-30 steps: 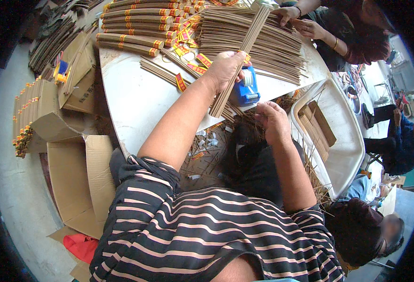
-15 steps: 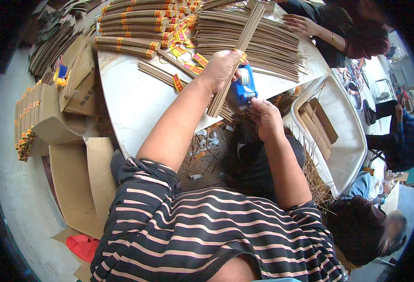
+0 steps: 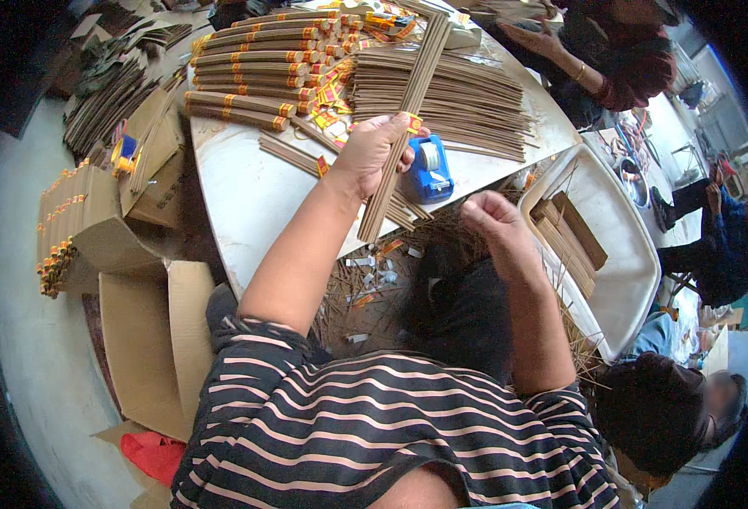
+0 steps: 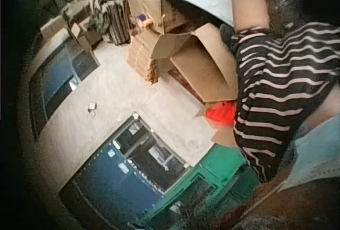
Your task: The person gathers thin wooden sticks, aligns them into bundles, and wraps each bundle with a small paper label. They repeat this process multiple times, placing finished bundles on the table.
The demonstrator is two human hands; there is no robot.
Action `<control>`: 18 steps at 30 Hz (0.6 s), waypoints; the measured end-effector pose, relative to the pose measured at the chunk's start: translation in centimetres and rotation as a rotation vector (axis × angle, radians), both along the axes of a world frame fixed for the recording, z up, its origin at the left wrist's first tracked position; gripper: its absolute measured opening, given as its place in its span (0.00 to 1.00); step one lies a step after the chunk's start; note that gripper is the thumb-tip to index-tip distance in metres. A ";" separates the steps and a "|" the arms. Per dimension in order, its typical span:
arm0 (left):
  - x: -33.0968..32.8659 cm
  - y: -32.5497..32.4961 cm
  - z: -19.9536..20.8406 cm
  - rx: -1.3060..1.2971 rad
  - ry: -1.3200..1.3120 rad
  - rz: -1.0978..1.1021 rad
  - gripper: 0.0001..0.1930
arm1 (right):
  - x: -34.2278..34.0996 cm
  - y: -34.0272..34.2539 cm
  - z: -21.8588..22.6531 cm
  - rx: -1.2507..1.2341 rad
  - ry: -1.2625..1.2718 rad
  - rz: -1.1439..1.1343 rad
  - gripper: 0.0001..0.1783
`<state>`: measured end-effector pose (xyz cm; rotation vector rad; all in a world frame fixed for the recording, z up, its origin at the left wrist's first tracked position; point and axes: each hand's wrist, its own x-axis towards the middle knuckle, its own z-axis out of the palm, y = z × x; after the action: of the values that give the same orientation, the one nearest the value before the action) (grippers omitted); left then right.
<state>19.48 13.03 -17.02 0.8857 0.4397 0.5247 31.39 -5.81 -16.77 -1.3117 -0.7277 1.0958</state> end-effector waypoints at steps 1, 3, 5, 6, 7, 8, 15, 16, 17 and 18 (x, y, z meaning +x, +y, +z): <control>-1.2 -1.2 1.7 -0.011 -0.011 -0.005 0.13 | -0.3 -0.2 1.5 0.031 -0.048 0.040 0.07; -3.7 -3.2 3.0 0.000 -0.040 -0.071 0.13 | -1.3 -0.3 4.1 0.116 -0.154 0.116 0.07; -5.9 -5.5 4.5 -0.029 -0.074 -0.104 0.13 | -2.5 -0.1 6.3 0.187 -0.345 0.209 0.09; -6.9 -6.4 5.5 -0.043 -0.058 -0.132 0.13 | -3.2 0.0 7.2 0.219 -0.373 0.254 0.10; -8.0 -7.2 5.7 -0.037 -0.109 -0.167 0.12 | -4.0 0.0 7.9 0.223 -0.409 0.287 0.10; -9.0 -7.8 6.0 -0.041 -0.089 -0.151 0.12 | -4.7 0.0 8.6 0.228 -0.444 0.320 0.11; -12.9 -11.3 7.5 -0.112 -0.045 -0.078 0.11 | -7.3 -0.5 9.3 0.253 -0.496 0.416 0.09; -13.2 -11.5 7.5 -0.104 -0.050 -0.080 0.11 | -7.6 -0.6 9.5 0.264 -0.533 0.427 0.09; -13.5 -11.6 7.4 -0.096 -0.054 -0.084 0.12 | -7.9 -0.7 9.7 0.266 -0.548 0.429 0.09; -13.8 -11.7 7.4 -0.088 -0.058 -0.088 0.12 | -8.1 -0.8 9.8 0.268 -0.565 0.429 0.09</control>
<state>5.68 1.32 -9.65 0.7995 0.3670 0.4461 23.26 -6.65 -6.94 -1.2674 -1.5780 0.9103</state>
